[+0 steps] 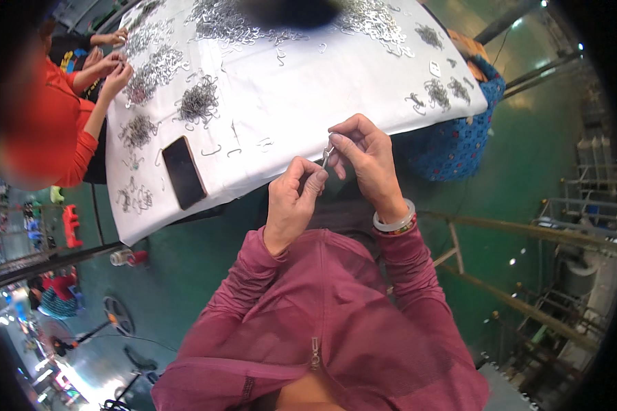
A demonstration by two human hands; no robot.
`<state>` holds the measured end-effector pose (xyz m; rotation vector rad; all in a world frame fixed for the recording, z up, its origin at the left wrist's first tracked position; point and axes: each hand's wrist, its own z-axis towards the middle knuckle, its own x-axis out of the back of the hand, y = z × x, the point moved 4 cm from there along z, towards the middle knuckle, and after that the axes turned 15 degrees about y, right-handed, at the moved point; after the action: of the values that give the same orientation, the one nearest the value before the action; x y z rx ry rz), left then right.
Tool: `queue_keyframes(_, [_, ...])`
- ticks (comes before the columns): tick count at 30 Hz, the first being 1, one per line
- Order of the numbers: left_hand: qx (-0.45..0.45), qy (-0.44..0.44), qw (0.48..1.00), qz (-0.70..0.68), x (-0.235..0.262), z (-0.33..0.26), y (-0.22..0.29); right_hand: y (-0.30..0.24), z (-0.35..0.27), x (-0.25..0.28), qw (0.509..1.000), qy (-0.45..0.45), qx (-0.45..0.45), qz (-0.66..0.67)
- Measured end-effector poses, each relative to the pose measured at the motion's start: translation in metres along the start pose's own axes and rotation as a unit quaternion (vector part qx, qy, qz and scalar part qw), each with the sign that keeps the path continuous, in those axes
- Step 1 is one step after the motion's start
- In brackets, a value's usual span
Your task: The person walks to a table and joins others in assembling small metal clips. They pick up individual clips from a pile and link them together by hand to form a chain.
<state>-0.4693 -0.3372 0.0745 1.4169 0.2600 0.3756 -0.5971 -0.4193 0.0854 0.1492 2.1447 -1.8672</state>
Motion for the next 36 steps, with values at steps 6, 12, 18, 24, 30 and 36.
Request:
queue_keyframes(6, [-0.136, 0.018, 0.99, 0.033, -0.009, 0.011, 0.014, -0.001, 0.006, 0.013, 0.997, 0.041, -0.005, 0.064])
queue_keyframes(12, [-0.112, 0.007, 0.993, 0.021, -0.029, 0.012, 0.013, -0.004, 0.012, 0.035, 0.996, 0.075, 0.015, 0.049])
queue_keyframes(18, [-0.09, 0.014, 0.996, 0.018, -0.029, 0.006, 0.012, 0.0, 0.01, 0.04, 0.989, 0.032, -0.087, 0.116])
queue_keyframes(24, [-0.103, 0.016, 0.994, 0.016, -0.029, 0.006, 0.012, 0.005, 0.004, 0.037, 0.989, 0.036, -0.08, 0.115])
queue_keyframes(30, [-0.093, 0.008, 0.996, 0.012, -0.029, 0.006, 0.015, -0.001, 0.002, 0.032, 0.996, 0.04, -0.042, 0.073])
queue_keyframes(36, [-0.093, 0.021, 0.995, 0.004, -0.024, 0.007, 0.016, -0.01, 0.001, 0.019, 0.997, 0.022, -0.032, 0.059])
